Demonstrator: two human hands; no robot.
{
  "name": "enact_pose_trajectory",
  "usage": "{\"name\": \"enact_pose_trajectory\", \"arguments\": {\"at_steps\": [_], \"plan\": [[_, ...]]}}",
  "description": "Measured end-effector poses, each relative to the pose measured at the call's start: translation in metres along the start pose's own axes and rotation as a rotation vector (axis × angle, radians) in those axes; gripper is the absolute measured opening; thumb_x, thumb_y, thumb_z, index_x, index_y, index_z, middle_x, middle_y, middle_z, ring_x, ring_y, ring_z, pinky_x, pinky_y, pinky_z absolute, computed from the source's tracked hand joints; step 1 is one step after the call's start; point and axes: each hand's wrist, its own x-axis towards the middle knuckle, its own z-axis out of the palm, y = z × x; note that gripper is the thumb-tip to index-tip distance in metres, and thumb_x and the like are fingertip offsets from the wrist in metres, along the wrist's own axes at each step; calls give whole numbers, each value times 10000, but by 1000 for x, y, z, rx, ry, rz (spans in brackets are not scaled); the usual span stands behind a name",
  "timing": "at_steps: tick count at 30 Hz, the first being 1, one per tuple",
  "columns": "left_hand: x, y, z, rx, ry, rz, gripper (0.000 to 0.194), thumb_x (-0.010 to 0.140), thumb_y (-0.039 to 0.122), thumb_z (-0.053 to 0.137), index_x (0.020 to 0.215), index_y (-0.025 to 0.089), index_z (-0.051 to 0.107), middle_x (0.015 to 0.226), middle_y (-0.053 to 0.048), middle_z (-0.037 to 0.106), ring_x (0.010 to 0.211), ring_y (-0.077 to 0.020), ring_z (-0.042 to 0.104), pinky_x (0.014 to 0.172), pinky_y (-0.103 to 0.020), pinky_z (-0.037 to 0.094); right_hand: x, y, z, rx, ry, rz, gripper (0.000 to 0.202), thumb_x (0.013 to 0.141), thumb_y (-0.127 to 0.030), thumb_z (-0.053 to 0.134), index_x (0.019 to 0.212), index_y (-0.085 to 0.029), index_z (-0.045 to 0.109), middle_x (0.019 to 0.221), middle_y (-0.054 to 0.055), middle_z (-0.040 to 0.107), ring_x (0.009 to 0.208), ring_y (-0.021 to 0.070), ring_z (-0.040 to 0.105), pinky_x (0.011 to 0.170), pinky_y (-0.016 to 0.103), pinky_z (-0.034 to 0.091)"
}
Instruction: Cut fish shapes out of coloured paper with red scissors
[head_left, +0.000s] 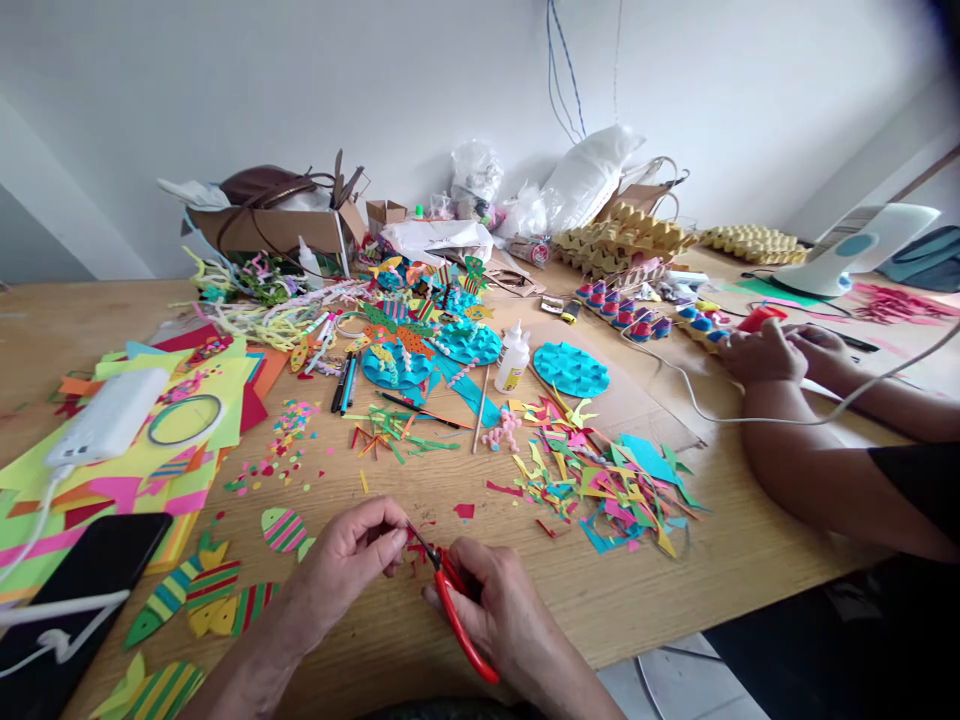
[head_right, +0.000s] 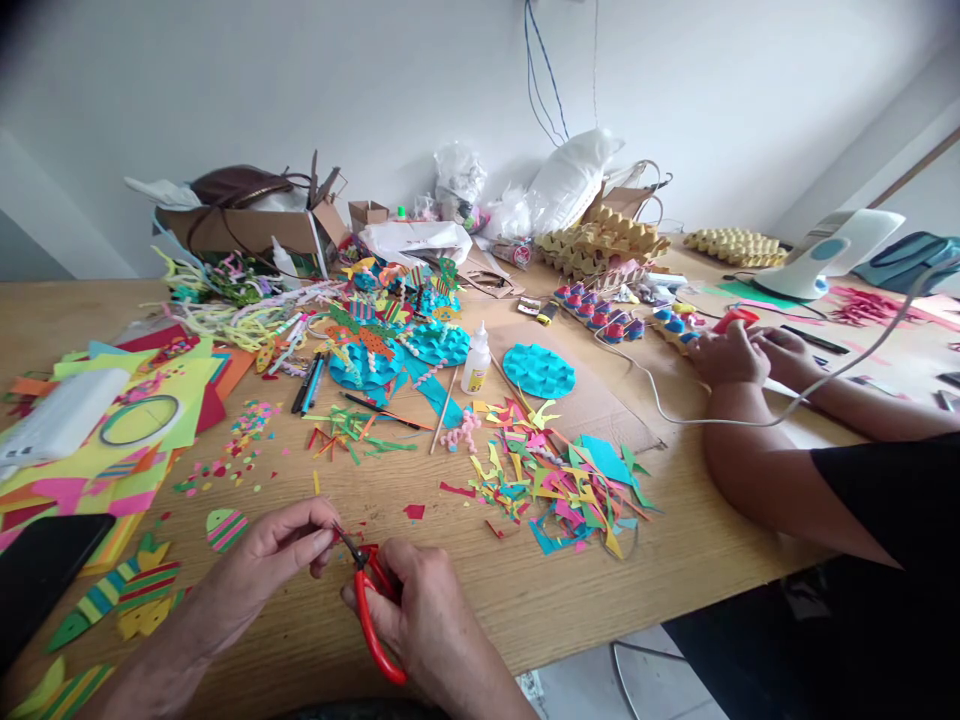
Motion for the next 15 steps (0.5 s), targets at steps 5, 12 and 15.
{"name": "enact_pose_trajectory", "arguments": {"at_steps": [5, 12, 15], "plan": [[0, -2, -2, 8, 4, 3, 163, 751, 282, 473, 616, 195, 496, 555, 55, 422, 560, -122, 415, 549, -233, 348, 2, 4, 1, 2, 5, -29, 297, 734, -248, 557, 545, -181, 338, 495, -78, 319, 475, 62, 267, 432, 183, 188], [-1, 0, -2, -23, 24, 2, 169, 740, 286, 495, 596, 199, 491, 547, 57, 418, 553, -119, 408, 541, -227, 351, 1, 6, 2, -28, 5, -32, 308, 746, -264, 570, 540, -176, 358, 495, -75, 358, 471, 60, 285, 432, 179, 196], [-2, 0, -2, -35, 33, 4, 162, 733, 295, 508, 603, 197, 510, 546, 54, 431, 550, -119, 416, 535, -224, 360, 1, 4, 1, -24, 9, -31, 303, 746, -248, 567, 540, -175, 358, 493, -77, 353, 469, 59, 292, 433, 175, 197]]}}
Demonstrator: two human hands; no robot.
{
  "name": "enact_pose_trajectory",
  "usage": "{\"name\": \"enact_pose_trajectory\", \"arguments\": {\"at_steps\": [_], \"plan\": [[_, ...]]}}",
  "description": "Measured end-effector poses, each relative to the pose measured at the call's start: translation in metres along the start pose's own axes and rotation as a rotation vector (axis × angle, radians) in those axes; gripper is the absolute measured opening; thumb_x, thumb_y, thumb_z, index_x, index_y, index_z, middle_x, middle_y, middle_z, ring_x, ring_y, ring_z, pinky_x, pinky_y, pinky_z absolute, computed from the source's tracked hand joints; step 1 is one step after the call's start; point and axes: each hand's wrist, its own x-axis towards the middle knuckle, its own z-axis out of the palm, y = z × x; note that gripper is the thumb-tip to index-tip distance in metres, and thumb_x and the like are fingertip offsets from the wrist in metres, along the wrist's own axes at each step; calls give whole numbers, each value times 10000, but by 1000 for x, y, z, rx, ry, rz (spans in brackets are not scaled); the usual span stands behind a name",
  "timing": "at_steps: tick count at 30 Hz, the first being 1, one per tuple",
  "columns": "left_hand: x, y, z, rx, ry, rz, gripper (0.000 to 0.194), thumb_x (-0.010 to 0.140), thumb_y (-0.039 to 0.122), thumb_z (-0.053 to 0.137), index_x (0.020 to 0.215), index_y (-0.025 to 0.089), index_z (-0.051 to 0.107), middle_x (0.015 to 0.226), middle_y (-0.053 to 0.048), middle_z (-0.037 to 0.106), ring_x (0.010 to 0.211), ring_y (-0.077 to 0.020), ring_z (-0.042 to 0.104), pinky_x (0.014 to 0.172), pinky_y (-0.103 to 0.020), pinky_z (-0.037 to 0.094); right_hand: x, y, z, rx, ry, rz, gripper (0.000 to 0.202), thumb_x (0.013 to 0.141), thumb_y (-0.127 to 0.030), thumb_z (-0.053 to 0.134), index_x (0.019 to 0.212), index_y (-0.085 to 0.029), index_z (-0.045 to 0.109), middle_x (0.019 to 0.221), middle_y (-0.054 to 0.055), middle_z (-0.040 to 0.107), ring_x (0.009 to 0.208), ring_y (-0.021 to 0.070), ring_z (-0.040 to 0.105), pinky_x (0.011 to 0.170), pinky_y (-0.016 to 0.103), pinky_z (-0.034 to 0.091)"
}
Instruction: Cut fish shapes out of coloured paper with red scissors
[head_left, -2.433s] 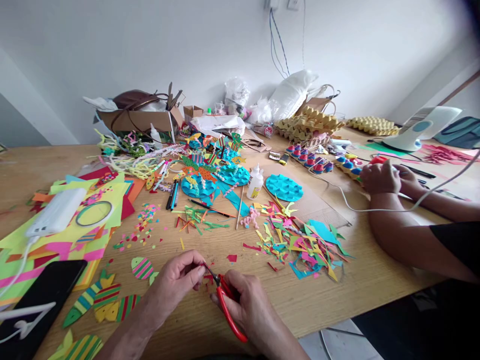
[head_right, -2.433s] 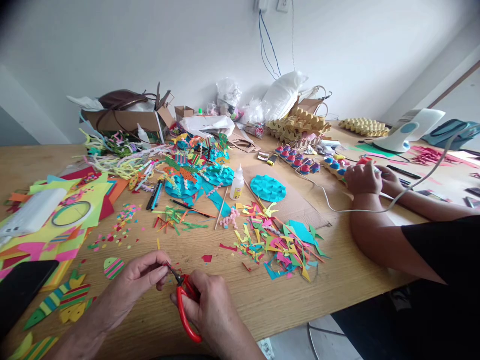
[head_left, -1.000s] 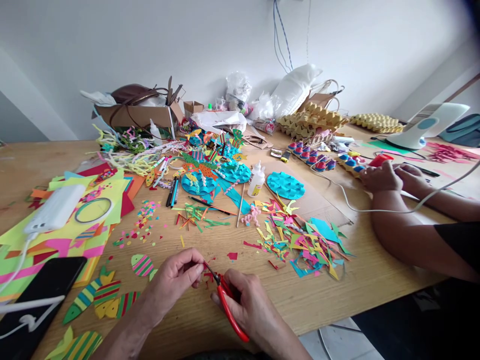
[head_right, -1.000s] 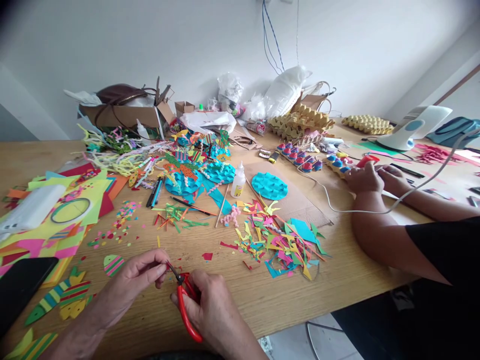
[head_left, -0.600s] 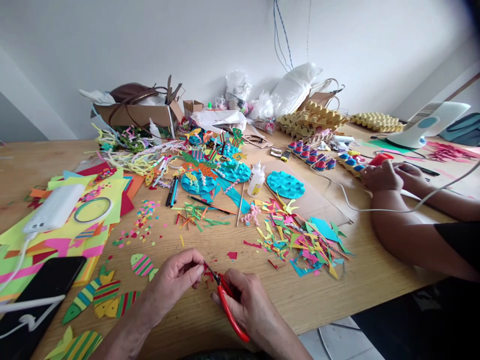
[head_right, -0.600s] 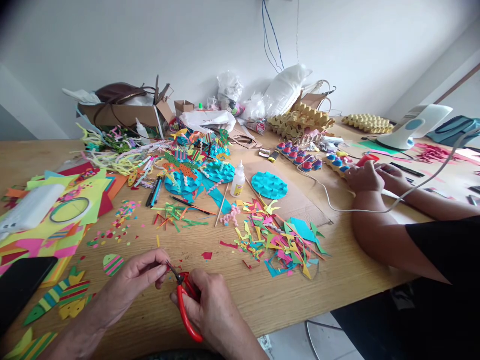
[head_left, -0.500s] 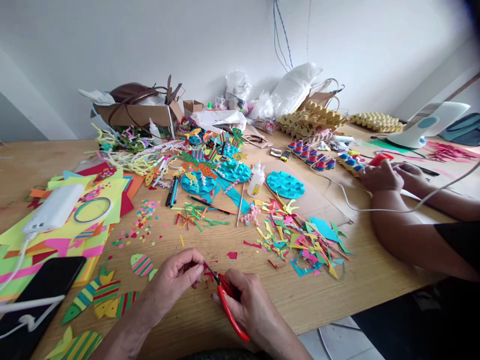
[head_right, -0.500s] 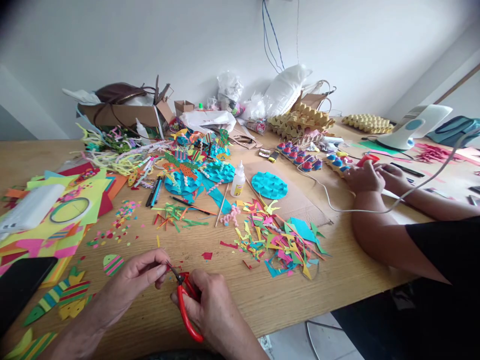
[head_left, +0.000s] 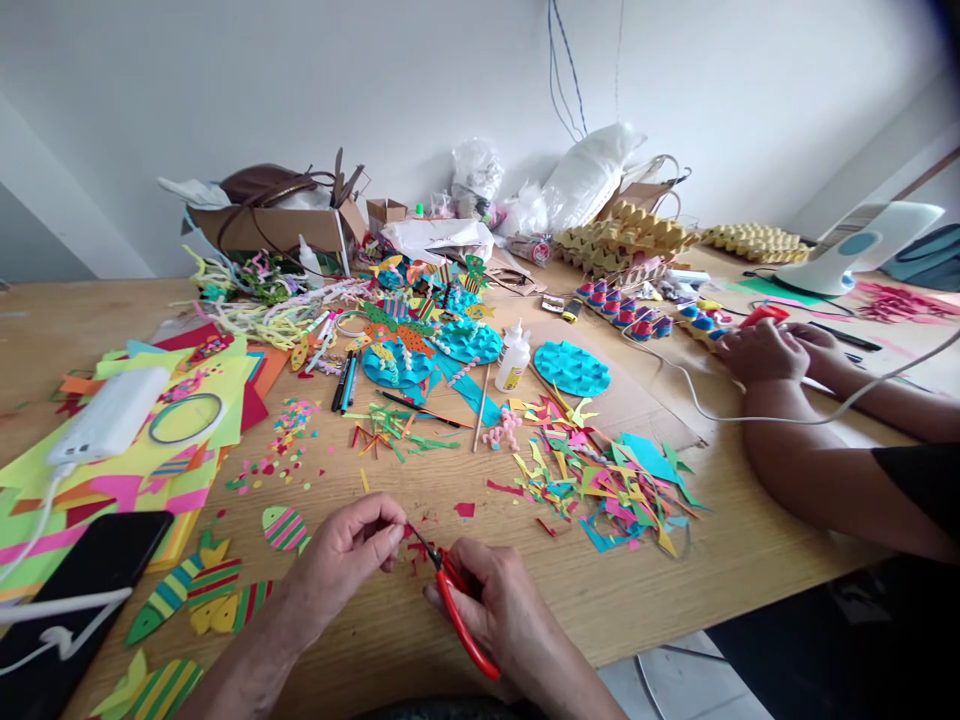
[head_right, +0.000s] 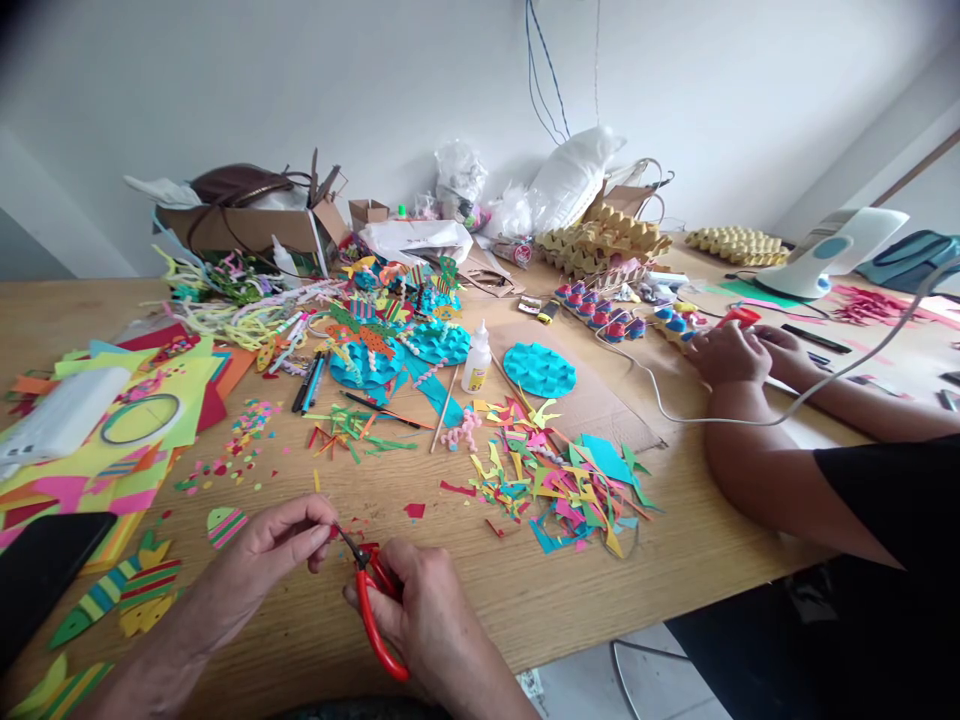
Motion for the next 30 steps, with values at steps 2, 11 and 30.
{"name": "enact_pose_trajectory", "arguments": {"at_steps": [2, 11, 30], "plan": [[0, 0, -1, 3, 15, 1, 162, 728, 300, 517, 603, 196, 520, 543, 52, 438, 547, -120, 423, 532, -224, 366, 0, -1, 0, -5, 0, 2, 302, 745, -243, 568, 539, -175, 358, 494, -78, 350, 471, 59, 294, 434, 175, 199], [1, -5, -8, 123, -25, 40, 152, 745, 300, 493, 633, 201, 521, 550, 47, 444, 554, -131, 437, 545, -233, 371, 2, -2, -4, -68, -46, 26, 312, 753, -295, 569, 535, -173, 382, 493, -72, 354, 463, 64, 311, 439, 187, 206], [25, -26, -156, 970, 287, -108, 203, 724, 297, 455, 562, 217, 547, 545, 25, 565, 568, -164, 520, 544, -232, 329, 1, 5, -15, -553, -233, 142, 172, 807, -262, 486, 712, -177, 602, 714, 76, 691, 653, 218, 628, 509, 257, 247]]}}
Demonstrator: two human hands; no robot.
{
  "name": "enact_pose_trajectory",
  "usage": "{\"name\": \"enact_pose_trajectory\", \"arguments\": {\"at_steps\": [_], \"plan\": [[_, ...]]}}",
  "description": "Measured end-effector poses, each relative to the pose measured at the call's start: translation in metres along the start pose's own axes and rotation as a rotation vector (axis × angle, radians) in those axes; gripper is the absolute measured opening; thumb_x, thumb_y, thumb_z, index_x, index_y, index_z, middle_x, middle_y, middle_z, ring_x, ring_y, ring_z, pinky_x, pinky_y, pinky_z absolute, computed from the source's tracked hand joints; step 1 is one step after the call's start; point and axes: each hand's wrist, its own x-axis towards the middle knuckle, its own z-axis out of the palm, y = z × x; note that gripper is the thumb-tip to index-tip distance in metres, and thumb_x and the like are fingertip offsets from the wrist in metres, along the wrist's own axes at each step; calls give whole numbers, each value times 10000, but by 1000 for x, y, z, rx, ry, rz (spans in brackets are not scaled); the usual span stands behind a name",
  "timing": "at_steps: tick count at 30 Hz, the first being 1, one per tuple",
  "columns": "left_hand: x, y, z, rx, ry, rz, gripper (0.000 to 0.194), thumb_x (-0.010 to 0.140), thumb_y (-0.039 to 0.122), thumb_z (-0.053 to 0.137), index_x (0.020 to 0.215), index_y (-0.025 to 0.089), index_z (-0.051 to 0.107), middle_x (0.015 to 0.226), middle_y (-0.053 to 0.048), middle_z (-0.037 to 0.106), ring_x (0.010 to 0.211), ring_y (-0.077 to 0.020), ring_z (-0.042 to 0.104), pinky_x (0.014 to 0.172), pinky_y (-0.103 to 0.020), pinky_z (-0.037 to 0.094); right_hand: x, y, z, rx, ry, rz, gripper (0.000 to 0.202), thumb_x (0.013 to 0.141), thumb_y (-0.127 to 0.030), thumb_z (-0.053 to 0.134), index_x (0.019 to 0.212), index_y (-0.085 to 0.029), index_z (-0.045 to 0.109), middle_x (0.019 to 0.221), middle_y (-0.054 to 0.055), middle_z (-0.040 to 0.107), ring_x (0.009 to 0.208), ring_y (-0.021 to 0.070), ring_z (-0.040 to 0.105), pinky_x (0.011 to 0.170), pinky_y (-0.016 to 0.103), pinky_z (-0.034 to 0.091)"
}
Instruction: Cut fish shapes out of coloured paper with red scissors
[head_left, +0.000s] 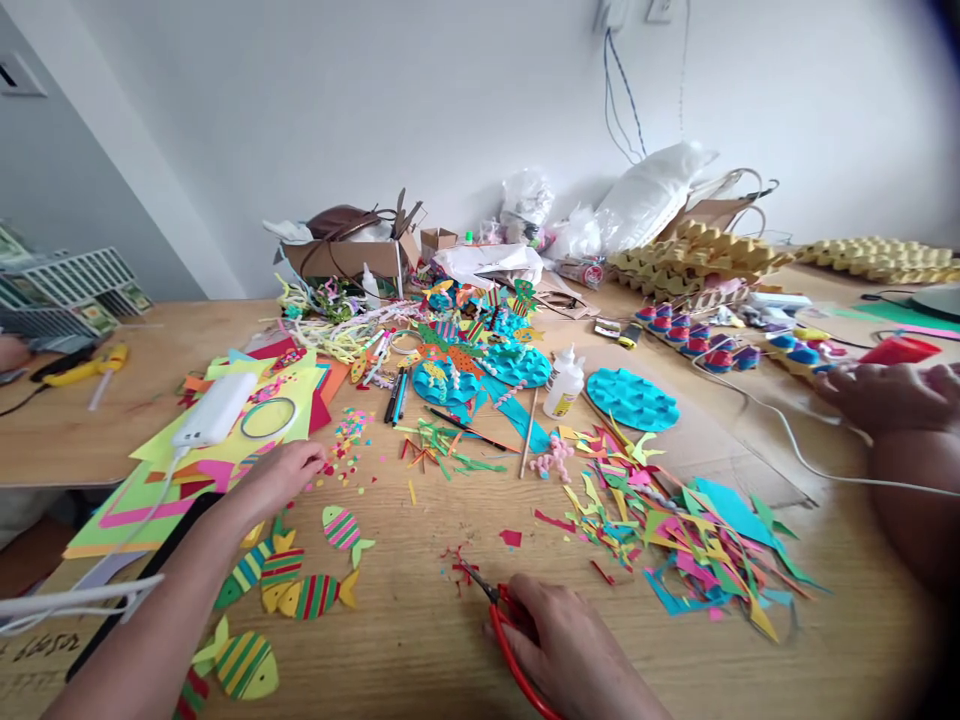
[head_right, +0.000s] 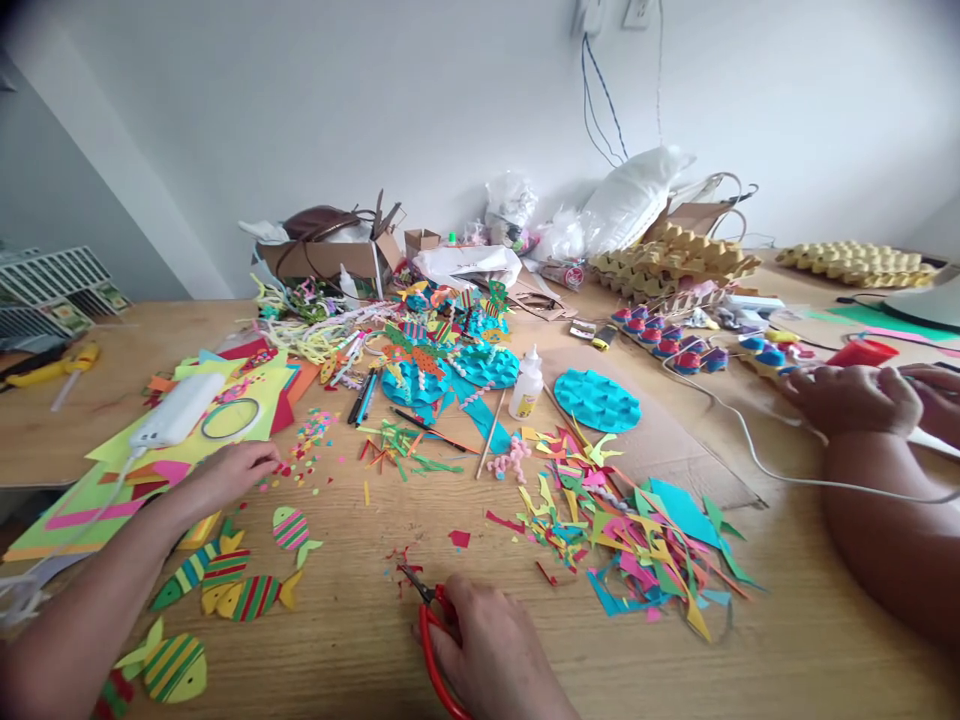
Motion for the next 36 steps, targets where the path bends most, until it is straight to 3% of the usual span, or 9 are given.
{"name": "enact_pose_trajectory", "arguments": {"at_steps": [6, 10, 13, 16, 20, 23, 28, 36], "plan": [[2, -1, 1, 81, -5, -4, 197, 734, 249, 449, 584, 205, 567, 630, -10, 608, 580, -163, 534, 537, -237, 323, -1, 1, 0, 15, 0, -12, 166, 805, -211, 458, 708, -173, 588, 700, 71, 680, 635, 205, 616, 508, 251, 261], [0, 13, -3, 132, 15, 10, 182, 747, 243, 437, 584, 204, 507, 592, -3, 559, 545, -162, 511, 514, -245, 313, -5, 4, -1, 52, 14, -18, 145, 784, -234, 485, 681, -177, 570, 666, 54, 659, 587, 177, 574, 497, 244, 246], [-2, 42, 7, 136, 2, 116, 161, 770, 215, 415, 648, 198, 519, 666, -22, 580, 641, -183, 539, 575, -264, 351, -9, 8, -6, 101, 9, -4, 153, 765, -253, 498, 637, -181, 540, 623, 32, 627, 541, 149, 517, 484, 237, 228], [-5, 86, 30, 106, -83, 310, 175, 778, 140, 405, 726, 203, 560, 781, -19, 617, 727, -168, 560, 648, -256, 384, -11, 13, -11, 168, 31, 17, 190, 766, -281, 480, 603, -184, 475, 575, 9, 560, 509, 128, 442, 479, 231, 221], [-10, 140, 68, 75, -202, 550, 143, 772, 120, 467, 803, 198, 583, 891, -29, 629, 840, -165, 569, 739, -247, 407, -13, 23, -14, 338, 156, 37, 256, 786, -364, 420, 597, -198, 371, 551, -16, 451, 509, 120, 379, 484, 224, 240], [-9, 165, 88, 79, -237, 650, 123, 771, 148, 512, 860, 192, 586, 947, -55, 621, 909, -195, 556, 785, -277, 412, -15, 29, -13, 434, 247, 59, 309, 780, -442, 408, 592, -207, 340, 539, -32, 382, 509, 120, 344, 483, 225, 244], [-5, 180, 103, 96, -268, 710, 91, 765, 153, 526, 832, 178, 582, 915, -72, 610, 884, -218, 548, 761, -311, 425, -18, 35, -11, 477, 287, 68, 292, 771, -416, 436, 591, -206, 345, 541, -38, 357, 507, 119, 332, 482, 229, 241], [-7, 183, 104, 20, -305, 704, 136, 751, 95, 476, 734, 179, 582, 843, -64, 615, 829, -204, 543, 717, -289, 410, -9, 38, -6, 573, 329, 92, 279, 751, -394, 490, 585, -198, 378, 529, -51, 344, 508, 113, 326, 478, 226, 242]]}}
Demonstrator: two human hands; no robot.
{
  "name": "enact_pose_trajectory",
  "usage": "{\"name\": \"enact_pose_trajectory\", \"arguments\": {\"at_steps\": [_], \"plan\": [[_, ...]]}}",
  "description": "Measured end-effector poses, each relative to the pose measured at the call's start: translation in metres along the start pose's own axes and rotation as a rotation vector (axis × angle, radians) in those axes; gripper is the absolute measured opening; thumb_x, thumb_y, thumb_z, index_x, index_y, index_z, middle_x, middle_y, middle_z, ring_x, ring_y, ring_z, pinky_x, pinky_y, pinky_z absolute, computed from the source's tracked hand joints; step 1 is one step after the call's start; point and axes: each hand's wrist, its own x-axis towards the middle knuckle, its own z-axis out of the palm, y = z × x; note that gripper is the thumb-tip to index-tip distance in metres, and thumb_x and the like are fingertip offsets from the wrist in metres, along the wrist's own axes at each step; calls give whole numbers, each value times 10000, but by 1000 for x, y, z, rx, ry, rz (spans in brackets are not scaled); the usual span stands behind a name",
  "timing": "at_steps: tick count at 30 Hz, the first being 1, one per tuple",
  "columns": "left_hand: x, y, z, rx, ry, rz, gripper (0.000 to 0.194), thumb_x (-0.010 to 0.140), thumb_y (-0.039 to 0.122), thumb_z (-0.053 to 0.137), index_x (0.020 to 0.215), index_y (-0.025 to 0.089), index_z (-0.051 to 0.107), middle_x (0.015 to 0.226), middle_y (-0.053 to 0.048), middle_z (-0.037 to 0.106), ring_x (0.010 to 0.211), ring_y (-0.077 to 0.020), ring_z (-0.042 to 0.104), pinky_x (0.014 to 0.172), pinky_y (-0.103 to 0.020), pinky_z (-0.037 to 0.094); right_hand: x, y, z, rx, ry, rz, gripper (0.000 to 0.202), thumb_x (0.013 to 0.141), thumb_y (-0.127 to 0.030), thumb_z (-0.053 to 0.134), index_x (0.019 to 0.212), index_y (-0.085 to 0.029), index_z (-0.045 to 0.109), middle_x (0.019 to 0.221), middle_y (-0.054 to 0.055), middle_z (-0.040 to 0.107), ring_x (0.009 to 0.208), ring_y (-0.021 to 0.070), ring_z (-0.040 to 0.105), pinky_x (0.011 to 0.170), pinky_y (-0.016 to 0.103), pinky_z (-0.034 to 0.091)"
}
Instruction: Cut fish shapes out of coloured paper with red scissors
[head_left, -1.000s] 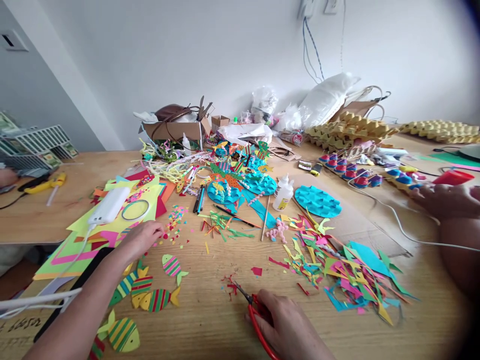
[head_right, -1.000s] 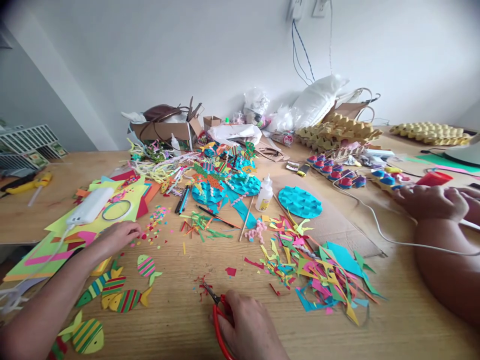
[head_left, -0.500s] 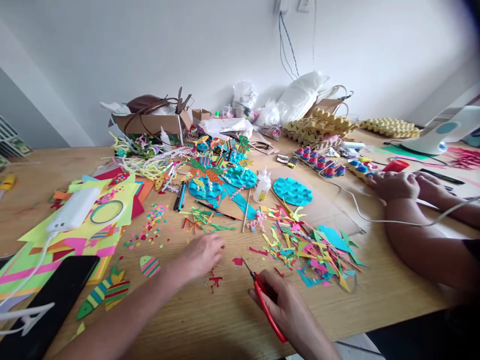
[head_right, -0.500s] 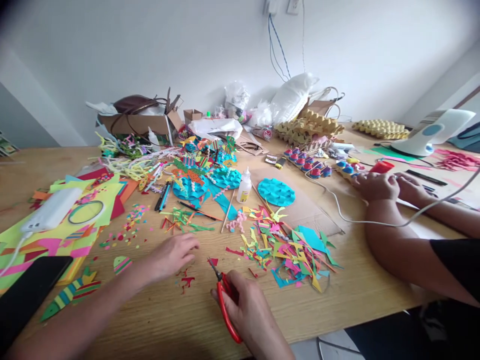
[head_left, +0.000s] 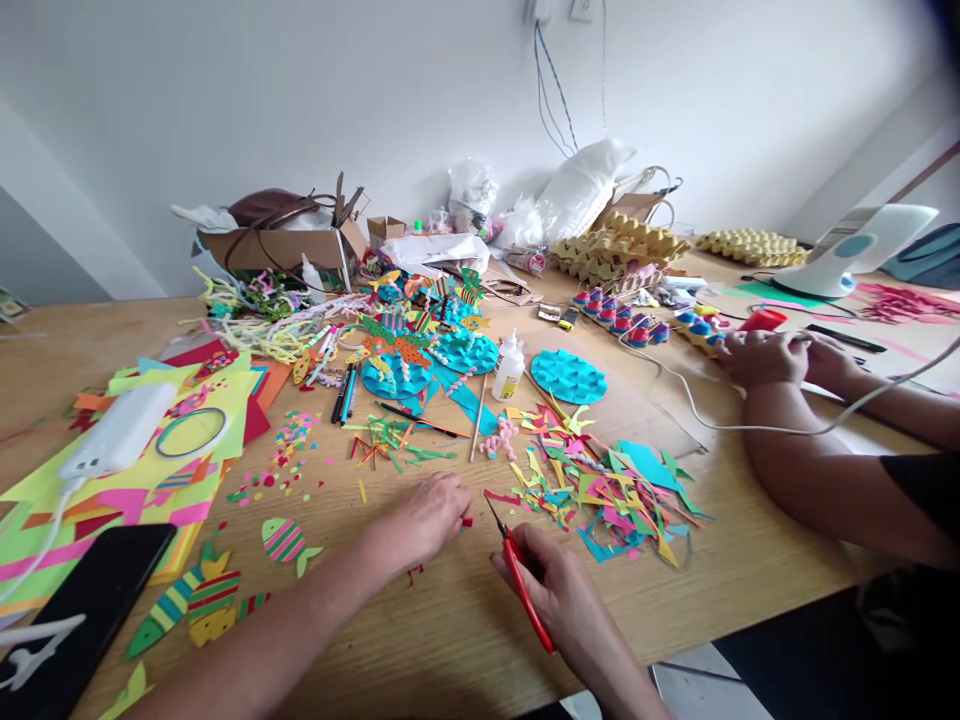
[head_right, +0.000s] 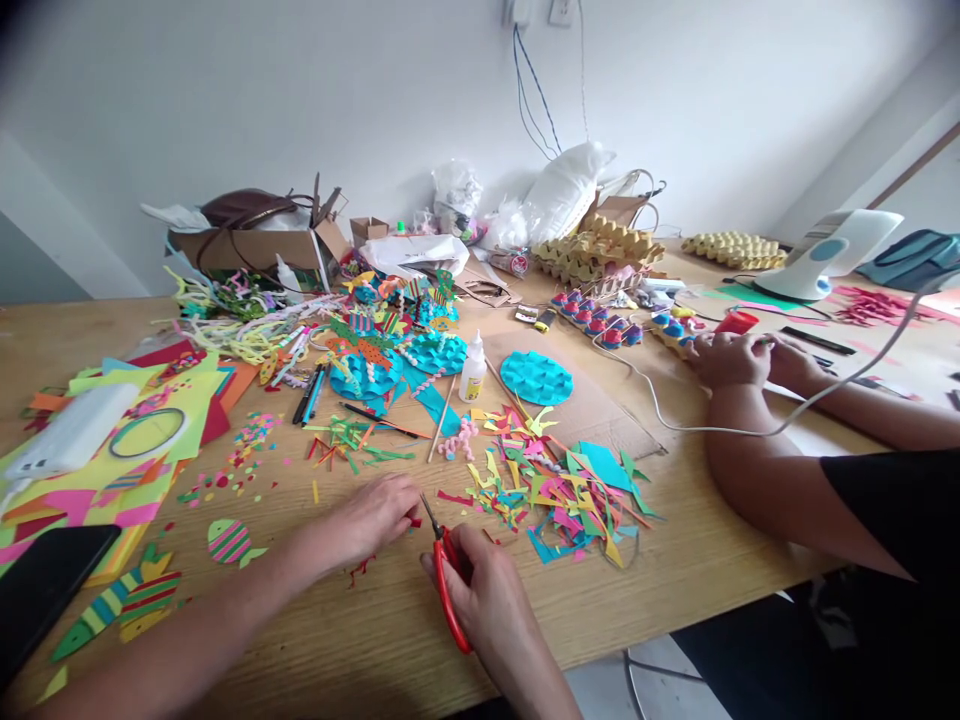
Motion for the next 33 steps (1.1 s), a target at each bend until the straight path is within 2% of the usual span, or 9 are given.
{"name": "enact_pose_trajectory", "arguments": {"at_steps": [5, 9, 16, 19, 21, 23, 26, 28, 33], "plan": [[-3, 4, -4, -131, 63, -70, 157, 727, 84, 451, 723, 181, 575, 737, -31, 608, 682, -169, 537, 608, -256, 386, 8, 5, 5, 170, 105, 33, 269, 672, -386, 621, 618, -192, 442, 545, -45, 429, 510, 117, 380, 481, 223, 302], [-8, 10, -10, -267, 133, -121, 133, 705, 97, 454, 691, 190, 548, 642, 11, 570, 602, -145, 510, 542, -235, 350, 14, 0, 12, 342, 164, 6, 191, 695, -336, 621, 748, -186, 516, 697, 9, 559, 598, 151, 497, 545, 247, 389], [-19, 13, -9, -477, 246, -156, 152, 640, 54, 471, 619, 204, 471, 603, 39, 500, 607, -134, 477, 570, -238, 342, 24, -15, 22, 275, 231, -64, 114, 705, -212, 559, 659, -195, 456, 632, -9, 505, 582, 149, 472, 540, 250, 384], [-24, 12, -5, -600, 274, -173, 142, 666, 91, 487, 745, 209, 496, 674, 29, 529, 647, -136, 506, 606, -236, 384, 24, -17, 22, 293, 220, -84, 107, 703, -178, 536, 655, -194, 441, 620, -20, 477, 567, 136, 448, 531, 243, 373], [-27, 10, -5, -690, 287, -186, 202, 720, 149, 469, 912, 206, 493, 746, 12, 541, 697, -141, 529, 629, -236, 415, 23, -18, 21, 345, 208, -101, 106, 712, -178, 537, 667, -192, 441, 634, -22, 478, 574, 130, 451, 537, 240, 378], [-30, 8, -7, -765, 274, -195, 220, 785, 229, 420, 992, 194, 489, 775, -3, 543, 712, -146, 535, 620, -238, 429, 22, -19, 20, 387, 199, -111, 106, 720, -179, 542, 679, -190, 445, 650, -21, 488, 584, 126, 461, 547, 236, 386], [-33, 7, -9, -829, 212, -190, 199, 813, 312, 407, 810, 177, 553, 672, 14, 517, 620, -136, 497, 552, -229, 399, 21, -23, 19, 387, 189, -112, 113, 715, -172, 551, 678, -189, 446, 659, -17, 506, 588, 124, 470, 546, 231, 392], [-34, 8, -9, -854, 194, -185, 164, 775, 286, 463, 673, 178, 531, 599, 39, 466, 567, -120, 443, 521, -221, 360, 21, -25, 19, 370, 182, -111, 117, 704, -163, 550, 670, -191, 442, 651, -16, 510, 584, 124, 470, 541, 230, 390], [-33, 11, -7, -914, 221, -225, 71, 674, 194, 521, 607, 182, 500, 564, 61, 436, 558, -113, 401, 526, -224, 325, 22, -31, 18, 336, 181, -124, 108, 704, -178, 528, 660, -196, 431, 632, -24, 488, 572, 117, 441, 532, 222, 368]]}}
